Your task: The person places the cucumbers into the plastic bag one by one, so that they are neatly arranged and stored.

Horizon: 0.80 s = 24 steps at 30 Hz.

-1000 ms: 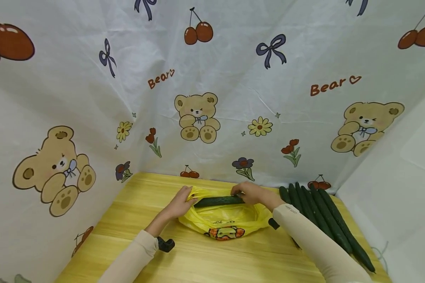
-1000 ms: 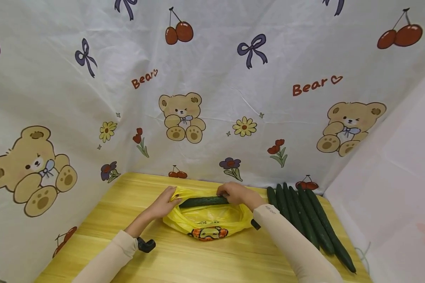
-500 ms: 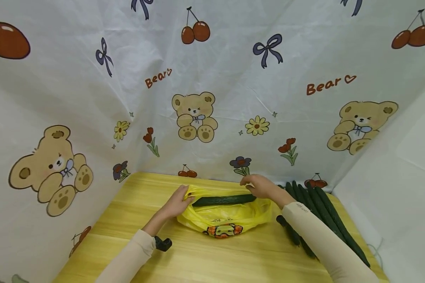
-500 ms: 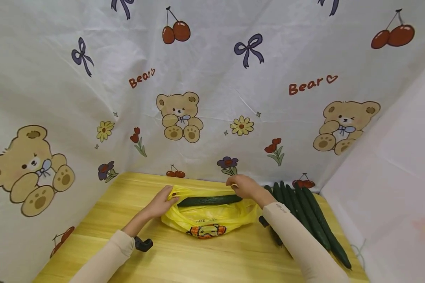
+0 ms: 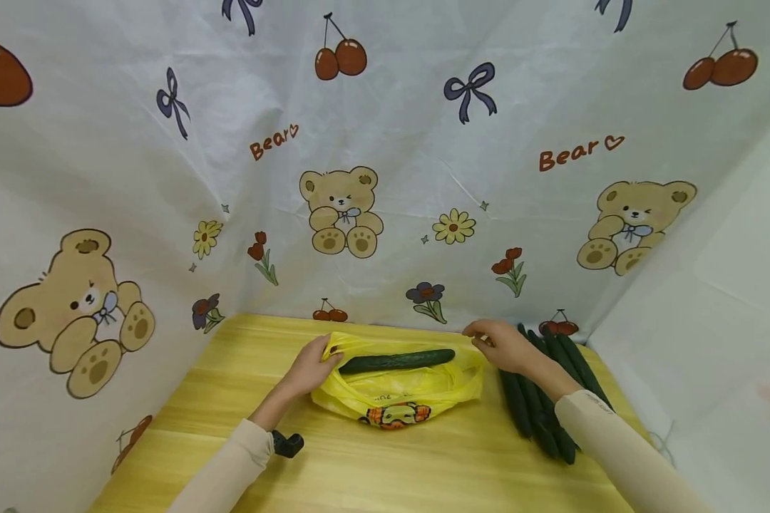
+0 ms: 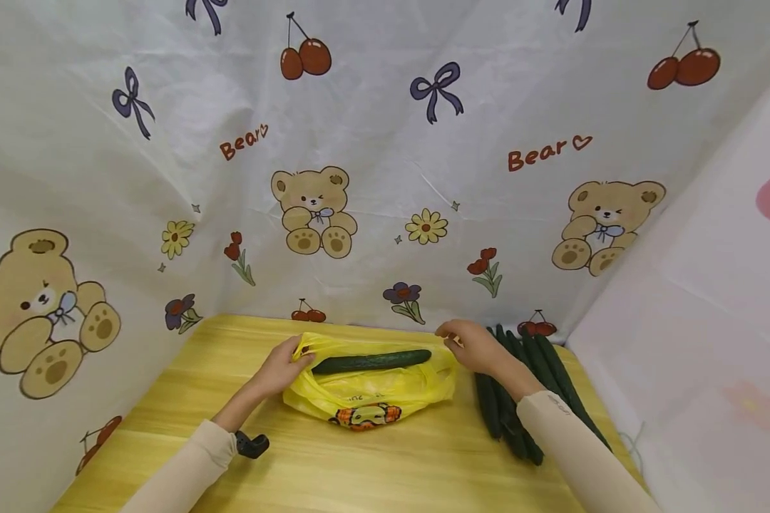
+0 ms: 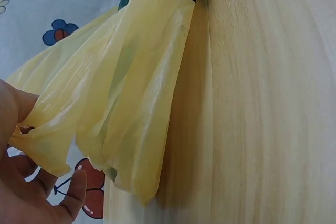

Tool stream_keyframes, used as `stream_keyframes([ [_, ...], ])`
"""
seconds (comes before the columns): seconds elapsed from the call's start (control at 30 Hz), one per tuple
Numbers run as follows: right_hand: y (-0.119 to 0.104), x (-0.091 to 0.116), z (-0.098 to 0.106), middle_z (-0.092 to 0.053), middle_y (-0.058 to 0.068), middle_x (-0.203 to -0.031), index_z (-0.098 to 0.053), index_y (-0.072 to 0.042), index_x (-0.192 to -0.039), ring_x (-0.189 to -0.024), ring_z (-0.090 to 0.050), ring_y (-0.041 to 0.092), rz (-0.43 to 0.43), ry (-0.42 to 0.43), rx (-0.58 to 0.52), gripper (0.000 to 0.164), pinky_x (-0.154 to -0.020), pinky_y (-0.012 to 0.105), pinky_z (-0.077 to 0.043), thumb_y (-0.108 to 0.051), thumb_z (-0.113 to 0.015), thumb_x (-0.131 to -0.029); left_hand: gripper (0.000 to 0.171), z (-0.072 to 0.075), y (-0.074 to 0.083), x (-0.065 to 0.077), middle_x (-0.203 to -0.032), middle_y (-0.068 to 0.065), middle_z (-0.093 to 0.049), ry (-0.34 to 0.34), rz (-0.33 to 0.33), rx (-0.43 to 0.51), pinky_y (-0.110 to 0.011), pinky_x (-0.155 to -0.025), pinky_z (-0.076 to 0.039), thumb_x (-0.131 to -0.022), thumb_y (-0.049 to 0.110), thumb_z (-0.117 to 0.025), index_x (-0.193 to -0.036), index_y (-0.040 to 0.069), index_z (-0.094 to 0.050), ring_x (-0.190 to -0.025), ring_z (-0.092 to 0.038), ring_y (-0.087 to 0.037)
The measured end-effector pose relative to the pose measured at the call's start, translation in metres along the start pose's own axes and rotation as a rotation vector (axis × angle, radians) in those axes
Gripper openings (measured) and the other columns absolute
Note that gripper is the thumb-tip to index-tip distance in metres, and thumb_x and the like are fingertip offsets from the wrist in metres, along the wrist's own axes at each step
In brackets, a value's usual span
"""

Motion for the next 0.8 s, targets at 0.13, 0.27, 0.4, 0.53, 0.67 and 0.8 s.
stream_keyframes([
  [0.13,0.018,0.023,0.009,-0.076,0.014,-0.125,-0.071,-0.006,-0.132,-0.104,-0.074,0.027,-0.042,0.068,-0.028,0.026,-0.086,0.044,-0.062,-0.007,-0.066,-0.106,0.067,0.005,0.0,0.0,-0.17,-0.026,-0.039,0.014,0.016,0.012,-0.066,-0.127,-0.034,-0.111,0.025,-0.061,-0.166,-0.002,-0.033,-0.16,-0.035,-0.048],
  [0.27,0.042,0.052,0.017,-0.075,0.014,-0.127,-0.07,-0.007,-0.133,-0.101,-0.074,0.024,-0.1,0.094,-0.024,0.027,-0.083,0.035,-0.061,-0.011,-0.067,-0.107,0.069,0.004,0.0,0.0,-0.171,-0.026,-0.038,-0.008,0.015,0.027,-0.065,-0.127,-0.034,-0.112,0.026,-0.061,-0.167,-0.002,-0.03,-0.16,-0.035,-0.047],
  [0.4,0.062,0.084,0.029,-0.076,0.014,-0.123,-0.072,-0.006,-0.131,-0.098,-0.074,0.025,-0.144,0.135,0.003,0.026,-0.08,0.035,-0.06,-0.014,-0.068,-0.107,0.07,0.001,0.001,0.0,-0.172,-0.025,-0.036,-0.032,0.005,0.027,-0.063,-0.126,-0.037,-0.112,0.027,-0.06,-0.168,-0.001,-0.029,-0.16,-0.036,-0.045],
  [0.53,0.08,0.107,0.04,-0.076,0.017,-0.122,-0.073,-0.006,-0.129,-0.102,-0.074,0.035,-0.205,0.18,0.016,0.024,-0.083,0.049,-0.061,-0.017,-0.067,-0.108,0.07,0.0,0.001,0.001,-0.173,-0.024,-0.034,-0.022,0.014,0.051,-0.064,-0.127,-0.036,-0.112,0.027,-0.061,-0.168,0.0,-0.029,-0.16,-0.035,-0.046],
  [0.67,0.1,0.128,0.043,-0.075,0.024,-0.126,-0.071,-0.003,-0.129,-0.109,-0.072,0.047,-0.291,0.178,-0.003,0.027,-0.088,0.061,-0.059,-0.019,-0.065,-0.109,0.069,0.0,0.0,0.002,-0.173,-0.024,-0.035,-0.016,0.017,0.059,-0.064,-0.127,-0.035,-0.112,0.026,-0.061,-0.168,0.0,-0.03,-0.161,-0.034,-0.045],
  [0.8,0.124,0.15,0.04,-0.072,0.031,-0.126,-0.069,0.003,-0.129,-0.11,-0.071,0.052,-0.356,0.165,0.008,0.028,-0.086,0.063,-0.059,-0.015,-0.065,-0.108,0.068,0.0,0.0,0.002,-0.171,-0.025,-0.038,-0.021,0.005,0.047,-0.064,-0.125,-0.038,-0.112,0.027,-0.061,-0.167,0.0,-0.031,-0.159,-0.037,-0.045],
])
Point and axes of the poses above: each hand's wrist, its own x-axis away from the middle knuckle, its own z-axis out of the back of the hand, y = z × x, the point moved 4 cm from there along -x, towards the middle knuckle
